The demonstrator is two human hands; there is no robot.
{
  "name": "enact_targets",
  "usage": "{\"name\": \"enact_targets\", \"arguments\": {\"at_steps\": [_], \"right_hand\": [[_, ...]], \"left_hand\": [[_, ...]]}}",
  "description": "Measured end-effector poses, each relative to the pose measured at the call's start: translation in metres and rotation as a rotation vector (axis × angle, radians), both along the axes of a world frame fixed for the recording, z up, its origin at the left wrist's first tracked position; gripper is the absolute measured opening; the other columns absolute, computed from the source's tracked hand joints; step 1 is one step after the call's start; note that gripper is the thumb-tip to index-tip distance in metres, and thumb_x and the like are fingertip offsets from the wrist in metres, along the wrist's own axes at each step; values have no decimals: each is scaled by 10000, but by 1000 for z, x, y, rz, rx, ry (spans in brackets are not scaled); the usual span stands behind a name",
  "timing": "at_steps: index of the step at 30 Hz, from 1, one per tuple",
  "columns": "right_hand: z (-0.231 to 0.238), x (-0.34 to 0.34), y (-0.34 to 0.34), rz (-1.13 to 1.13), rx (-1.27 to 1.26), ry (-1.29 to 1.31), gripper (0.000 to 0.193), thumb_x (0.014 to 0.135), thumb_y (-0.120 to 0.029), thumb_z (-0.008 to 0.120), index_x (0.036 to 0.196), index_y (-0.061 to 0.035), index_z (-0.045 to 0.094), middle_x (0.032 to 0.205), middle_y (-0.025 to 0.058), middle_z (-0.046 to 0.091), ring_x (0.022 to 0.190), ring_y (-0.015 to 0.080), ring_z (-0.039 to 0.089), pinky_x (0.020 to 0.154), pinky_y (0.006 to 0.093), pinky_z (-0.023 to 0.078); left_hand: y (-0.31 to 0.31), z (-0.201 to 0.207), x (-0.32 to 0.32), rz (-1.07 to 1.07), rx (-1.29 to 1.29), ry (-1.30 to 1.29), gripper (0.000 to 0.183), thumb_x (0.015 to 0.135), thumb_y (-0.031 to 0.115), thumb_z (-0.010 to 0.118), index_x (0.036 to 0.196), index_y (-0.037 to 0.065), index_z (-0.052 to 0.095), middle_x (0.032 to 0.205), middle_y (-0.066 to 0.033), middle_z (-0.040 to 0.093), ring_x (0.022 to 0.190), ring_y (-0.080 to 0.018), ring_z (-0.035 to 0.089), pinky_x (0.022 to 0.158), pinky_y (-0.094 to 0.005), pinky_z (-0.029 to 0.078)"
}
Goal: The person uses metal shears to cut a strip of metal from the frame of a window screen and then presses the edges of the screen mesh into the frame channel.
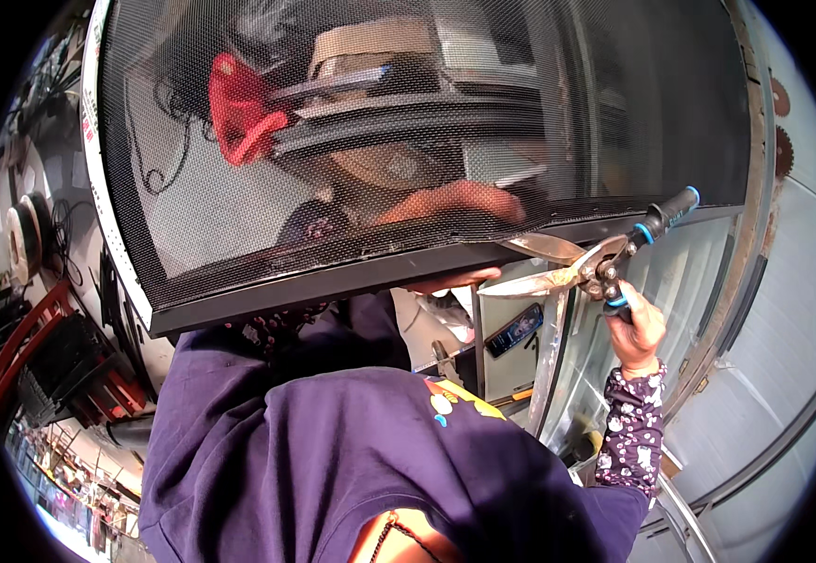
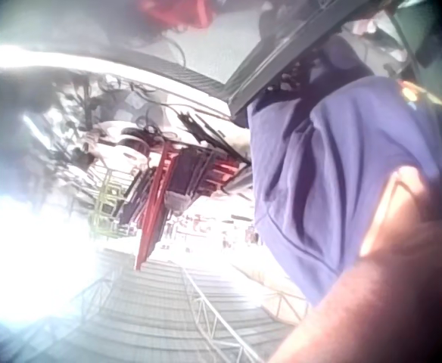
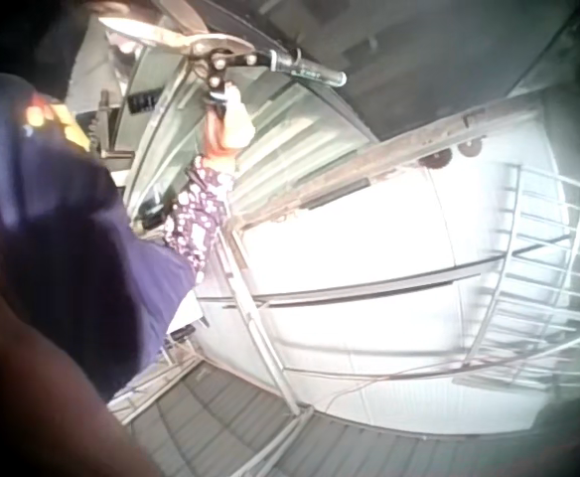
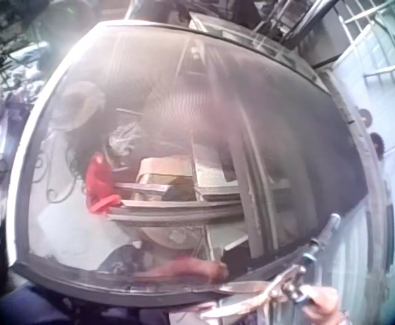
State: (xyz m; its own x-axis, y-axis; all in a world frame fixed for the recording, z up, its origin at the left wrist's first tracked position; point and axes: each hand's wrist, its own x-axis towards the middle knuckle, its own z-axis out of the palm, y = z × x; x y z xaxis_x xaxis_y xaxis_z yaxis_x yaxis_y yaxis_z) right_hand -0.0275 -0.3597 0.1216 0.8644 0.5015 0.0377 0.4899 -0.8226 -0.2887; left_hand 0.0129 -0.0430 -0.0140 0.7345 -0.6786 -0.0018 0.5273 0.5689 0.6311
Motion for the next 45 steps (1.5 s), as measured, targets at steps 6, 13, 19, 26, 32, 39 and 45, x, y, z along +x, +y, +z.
{"name": "enact_targets", "arguments": {"at_steps": [6, 13, 19, 26, 32, 39, 45], "right_hand": [[69, 17, 40, 74, -155, 75, 420, 553, 53, 648, 965, 19, 569, 744, 127, 617, 579, 236, 602, 529, 289, 469], [19, -1, 25, -36, -3, 116, 394, 567, 63, 622, 953, 2, 579, 818, 146, 621, 675, 276, 618, 600, 298, 473], [20, 10, 26, -72, 49, 198, 346, 576, 66, 630, 915, 9, 584, 798, 135, 633, 691, 244, 639, 633, 281, 492], [44, -36, 37, -158, -17, 82, 372, 554, 85, 596, 920, 21, 576, 687, 125, 590, 572, 232, 592, 531, 278, 448], [49, -93, 43, -504, -3, -42, 305, 609, 73, 622, 909, 37, 583, 747, 146, 619, 653, 259, 624, 596, 301, 483], [49, -118, 54, -693, -7, -116, 309, 680, 46, 622, 987, 34, 582, 697, 85, 574, 586, 101, 521, 550, 225, 421], [65, -98, 80, -579, -64, -80, 315, 660, 52, 621, 972, 26, 587, 755, 117, 623, 634, 175, 610, 588, 254, 460]], "left_hand": [[8, 4, -3, 41, 65, 4, 285, 865, 103, 444, 1125, 46, 343, 877, -150, 526, 629, -150, 525, 594, -241, 416], [8, 4, -3, 54, 83, -20, 243, 852, 103, 473, 1071, 36, 393, 896, -123, 525, 692, -142, 525, 648, -243, 412], [3, 3, -1, 69, 93, -51, 209, 840, 103, 498, 1025, 27, 436, 912, -100, 524, 745, -136, 525, 694, -245, 409], [-19, 19, -3, 371, 132, -234, 172, 827, 103, 526, 970, 17, 487, 930, -74, 522, 808, -129, 525, 748, -248, 405], [-13, 27, -9, 444, 474, -398, 388, 763, 74, 593, 1107, 9, 425, 1063, -132, 496, 1037, -218, 481, 881, -335, 369], [71, 26, -18, 171, 450, -116, 163, 854, 164, 522, 869, 14, 585, 736, -32, 566, 715, -114, 535, 671, -248, 438], [60, 50, 8, 64, 694, -439, 194, 853, 199, 538, 904, 12, 553, 702, 6, 514, 644, -96, 487, 573, -227, 407]]}}
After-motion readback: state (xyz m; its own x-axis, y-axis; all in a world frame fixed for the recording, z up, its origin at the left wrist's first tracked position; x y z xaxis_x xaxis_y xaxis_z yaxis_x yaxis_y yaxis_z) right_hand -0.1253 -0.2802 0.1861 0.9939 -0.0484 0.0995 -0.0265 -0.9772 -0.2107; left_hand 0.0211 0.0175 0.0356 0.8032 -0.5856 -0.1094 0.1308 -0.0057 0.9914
